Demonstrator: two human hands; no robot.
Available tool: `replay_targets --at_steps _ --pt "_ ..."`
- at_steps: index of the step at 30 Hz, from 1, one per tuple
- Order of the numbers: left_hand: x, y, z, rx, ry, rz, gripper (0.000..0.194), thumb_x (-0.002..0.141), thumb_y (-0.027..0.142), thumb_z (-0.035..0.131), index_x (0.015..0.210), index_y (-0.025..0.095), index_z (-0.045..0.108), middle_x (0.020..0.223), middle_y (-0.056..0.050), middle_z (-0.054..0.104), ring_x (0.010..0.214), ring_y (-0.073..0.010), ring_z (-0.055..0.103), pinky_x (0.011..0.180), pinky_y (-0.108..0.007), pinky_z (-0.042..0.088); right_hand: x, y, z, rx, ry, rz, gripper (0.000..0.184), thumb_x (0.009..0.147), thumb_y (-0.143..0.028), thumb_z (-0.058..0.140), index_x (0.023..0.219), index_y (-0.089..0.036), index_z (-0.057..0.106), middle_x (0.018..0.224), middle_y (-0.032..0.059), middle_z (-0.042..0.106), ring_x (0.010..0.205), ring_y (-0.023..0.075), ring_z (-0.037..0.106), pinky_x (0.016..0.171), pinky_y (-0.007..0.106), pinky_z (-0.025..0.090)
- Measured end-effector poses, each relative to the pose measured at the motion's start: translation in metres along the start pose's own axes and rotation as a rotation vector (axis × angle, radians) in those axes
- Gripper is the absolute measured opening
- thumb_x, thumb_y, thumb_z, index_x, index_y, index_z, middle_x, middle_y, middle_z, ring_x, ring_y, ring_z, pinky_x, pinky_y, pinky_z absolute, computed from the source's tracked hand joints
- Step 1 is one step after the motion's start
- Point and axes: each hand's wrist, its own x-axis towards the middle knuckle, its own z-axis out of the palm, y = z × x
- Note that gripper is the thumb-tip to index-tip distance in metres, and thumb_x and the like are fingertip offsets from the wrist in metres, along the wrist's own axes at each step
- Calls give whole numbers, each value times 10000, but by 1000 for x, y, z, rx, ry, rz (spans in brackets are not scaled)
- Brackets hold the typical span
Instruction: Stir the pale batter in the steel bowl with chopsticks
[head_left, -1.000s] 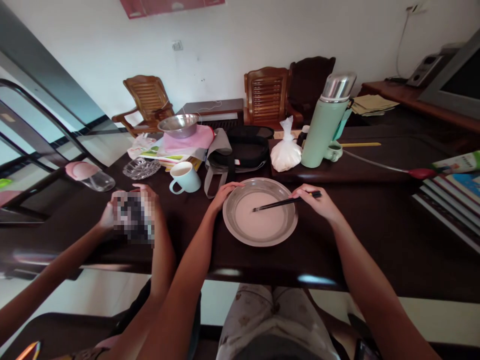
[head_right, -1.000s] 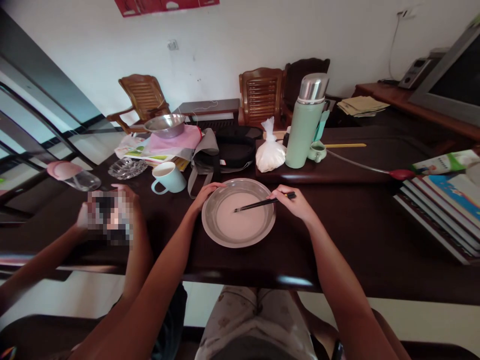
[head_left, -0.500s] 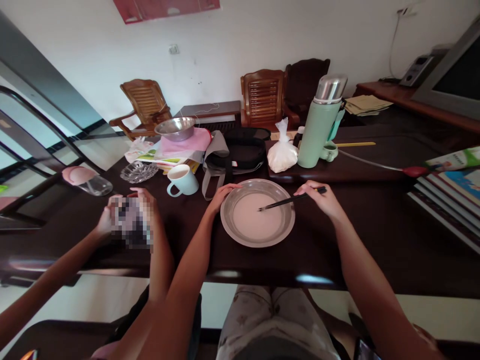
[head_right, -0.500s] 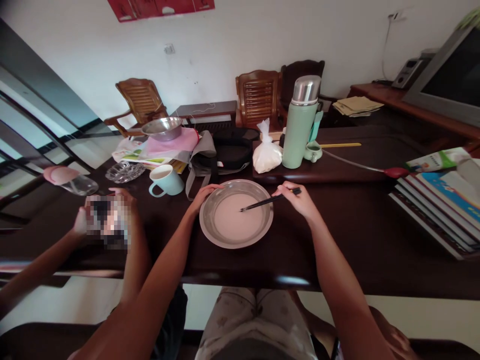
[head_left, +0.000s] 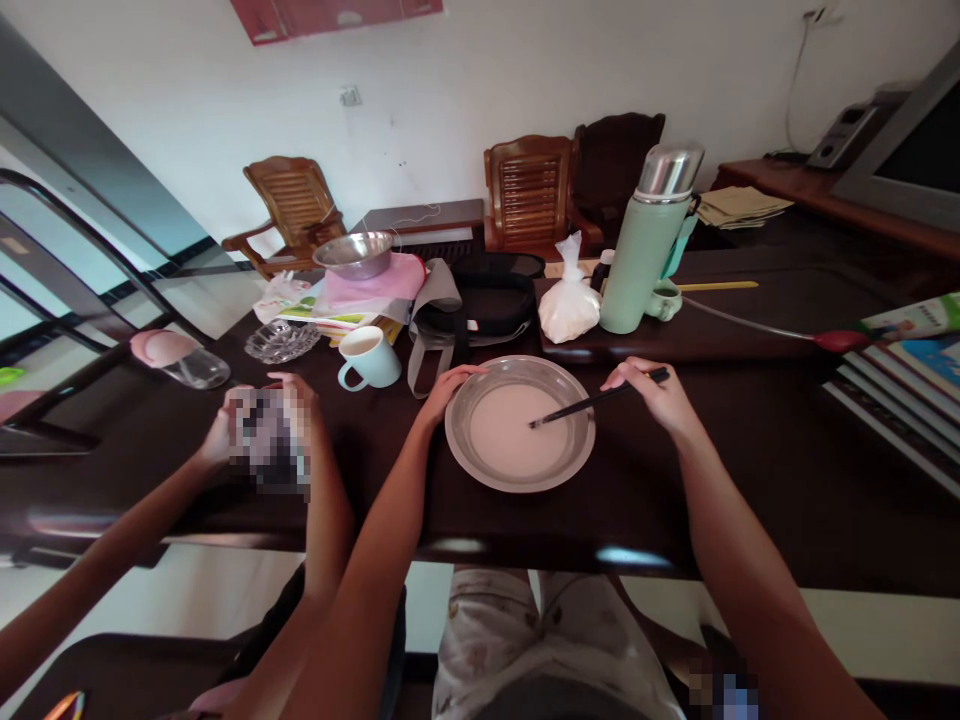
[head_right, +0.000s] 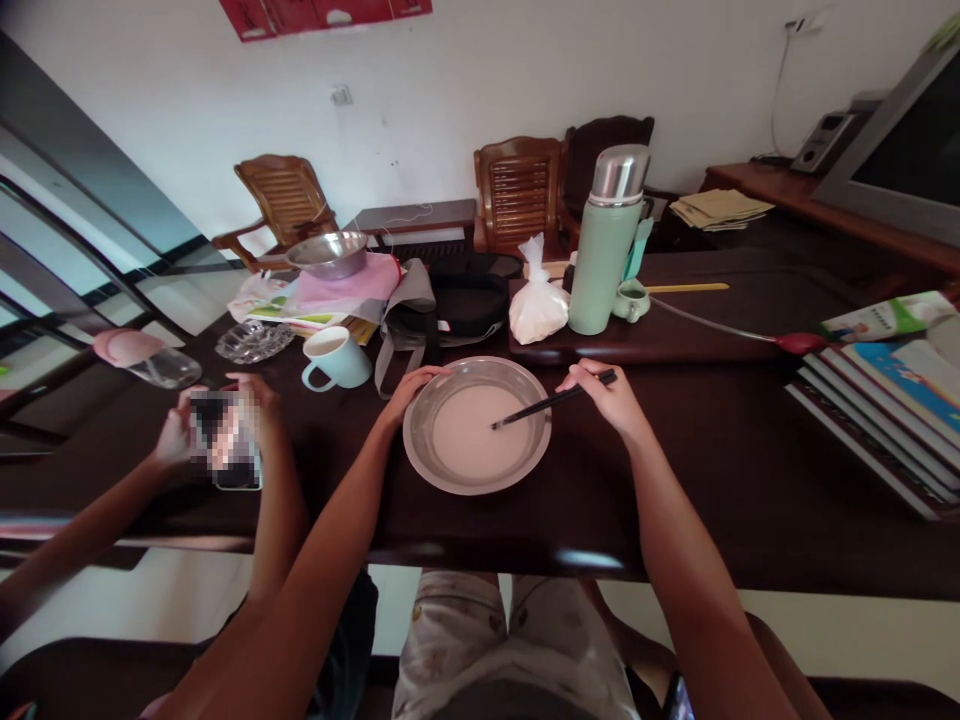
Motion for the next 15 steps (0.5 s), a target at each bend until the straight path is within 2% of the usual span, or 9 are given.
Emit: replay_targets --at_steps 5,7,11,13,15 --pt "0 -3 -2 7 -6 21 299 759 277 511 917 146 727 1043 -61 685 992 -215 583 894 -288 416 -2 -5 13 -8 -205 -17 347 864 -490 549 707 -208 678 783 48 703 805 222 651 796 342 473" --pt "1 -6 -4 -4 -24 33 295 770 282 515 928 149 726 1052 -57 683 1002 -213 579 899 -284 413 -1 -6 16 -35 -170 -45 335 860 -493 554 741 -209 687 814 50 710 832 224 651 808 342 470" --pt "1 -7 -5 -36 -37 21 299 768 298 525 934 147 724 1039 -59 686 984 -212 585 894 -288 414 1 0 7 -14 13 -35 340 851 -487 571 686 -207 671 736 41 698 753 211 651 774 336 469" --pt "1 -6 -4 -24 -23 18 301 758 298 524 921 144 725 1034 -64 687 981 -216 584 894 -295 413 1 1 4 32 -13 -16 356 853 -485 569 647 -208 659 692 35 684 706 202 645 747 330 473" --pt "0 -5 -4 -10 -16 20 302 754 296 518 915 145 725 1041 -66 685 995 -221 580 904 -300 407 -1 -1 7 48 -105 -13 354 852 -487 569 653 -210 662 706 36 686 722 205 648 750 329 478"
